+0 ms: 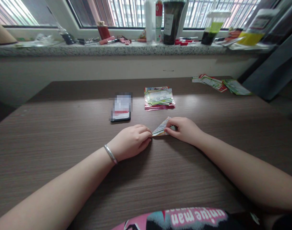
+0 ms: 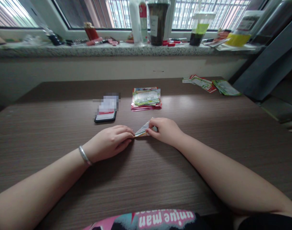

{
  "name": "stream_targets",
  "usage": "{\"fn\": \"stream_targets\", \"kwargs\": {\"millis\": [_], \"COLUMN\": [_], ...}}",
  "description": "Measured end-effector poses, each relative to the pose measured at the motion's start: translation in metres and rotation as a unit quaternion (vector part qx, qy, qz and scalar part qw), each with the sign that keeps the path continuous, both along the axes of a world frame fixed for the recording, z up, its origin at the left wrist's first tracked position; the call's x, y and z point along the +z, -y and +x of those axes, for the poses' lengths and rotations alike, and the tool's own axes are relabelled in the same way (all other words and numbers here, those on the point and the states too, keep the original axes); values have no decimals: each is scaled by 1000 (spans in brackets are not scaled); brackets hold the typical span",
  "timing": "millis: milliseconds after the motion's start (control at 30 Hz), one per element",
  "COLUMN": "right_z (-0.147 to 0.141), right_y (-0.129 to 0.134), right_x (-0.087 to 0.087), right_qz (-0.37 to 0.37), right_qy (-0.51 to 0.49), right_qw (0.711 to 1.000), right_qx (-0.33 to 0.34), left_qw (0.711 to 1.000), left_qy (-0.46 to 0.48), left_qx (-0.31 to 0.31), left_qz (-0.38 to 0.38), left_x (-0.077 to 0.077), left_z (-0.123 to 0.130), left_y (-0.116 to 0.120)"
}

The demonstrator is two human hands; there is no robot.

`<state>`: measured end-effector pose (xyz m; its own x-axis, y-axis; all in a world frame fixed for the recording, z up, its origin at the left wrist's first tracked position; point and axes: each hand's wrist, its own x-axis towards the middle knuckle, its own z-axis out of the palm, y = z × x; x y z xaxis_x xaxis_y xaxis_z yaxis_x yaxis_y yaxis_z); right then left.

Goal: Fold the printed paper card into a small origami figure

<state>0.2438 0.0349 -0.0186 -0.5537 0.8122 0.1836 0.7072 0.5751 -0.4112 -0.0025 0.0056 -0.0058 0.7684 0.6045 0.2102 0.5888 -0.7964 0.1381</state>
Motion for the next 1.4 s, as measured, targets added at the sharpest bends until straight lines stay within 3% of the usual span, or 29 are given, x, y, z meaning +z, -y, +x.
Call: {"fn": "stream_targets", "kwargs": {"millis": [233,433,633,1400], "right_z": [-1,0,-3,-5], "right_y": [-8,-7,-2,-9], "right_x": [-3,-6,-2,-1], "right_qz": [-13,26,70,34], "right_qy": [8,29,112,117], "right_qw": [1000,999,990,992], "right_qx": [-16,7,-38,-40], "left_qw": [998,999,998,991], "left_qy": [-27,-37,-56,-102], "left_qx": [-40,-16,-1,27], "left_qz": [37,32,25,84], "left_x": [2,2,1,0], "left_z": [6,10,10,16], "left_y": [2,6,7,10]}}
